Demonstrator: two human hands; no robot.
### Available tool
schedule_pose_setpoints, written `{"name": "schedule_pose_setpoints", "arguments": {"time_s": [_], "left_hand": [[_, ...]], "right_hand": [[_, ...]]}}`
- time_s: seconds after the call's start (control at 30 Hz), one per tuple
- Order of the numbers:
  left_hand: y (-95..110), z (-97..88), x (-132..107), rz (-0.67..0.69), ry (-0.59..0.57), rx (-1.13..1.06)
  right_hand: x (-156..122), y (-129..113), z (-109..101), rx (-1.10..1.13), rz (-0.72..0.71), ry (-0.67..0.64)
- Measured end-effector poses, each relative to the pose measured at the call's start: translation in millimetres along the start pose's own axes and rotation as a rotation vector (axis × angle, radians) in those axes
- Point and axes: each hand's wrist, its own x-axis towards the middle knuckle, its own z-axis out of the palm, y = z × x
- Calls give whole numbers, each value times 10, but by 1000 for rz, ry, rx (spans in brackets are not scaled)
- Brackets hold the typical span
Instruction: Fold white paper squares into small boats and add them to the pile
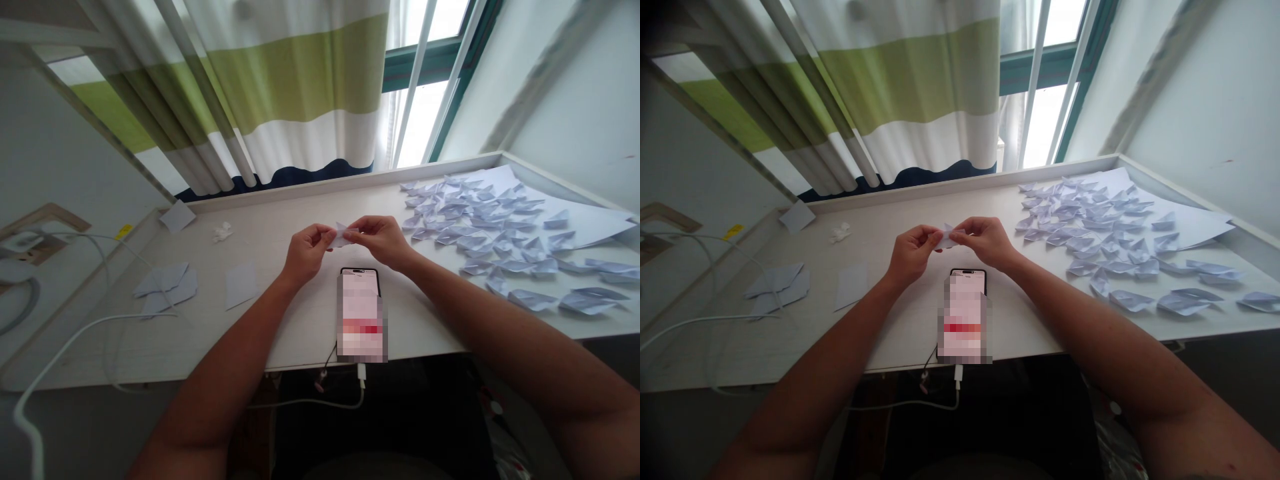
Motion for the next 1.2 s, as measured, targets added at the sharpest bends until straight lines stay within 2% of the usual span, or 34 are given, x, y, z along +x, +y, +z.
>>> {"name": "schedule_pose_setpoints", "arguments": {"time_s": [0.13,0.27,0.47,0.6,0.77,0.97,1.07,1.2], "left_hand": [[0,14,-14,-18,17,-4],[-3,20,-25,-41,-9,-34],[-53,-1,-4,-127,4,-127],[-65,8,7,-97,19,-112],[-21,28,7,-59,41,-129],[-67,-78,35,-92,0,18],[-47,-109,44,-167,0,35],[38,-94,35,-365,-49,-182]], "right_hand": [[10,-4,14,97,42,20],[15,-52,0,84,78,31],[15,-36,-39,-9,83,-64],[7,0,-40,-132,50,-85],[-13,-39,-17,-95,129,-75],[-15,-39,-86,-39,215,-139],[-4,-44,-130,45,219,-162],[-1,-88,-122,138,211,-159]]}}
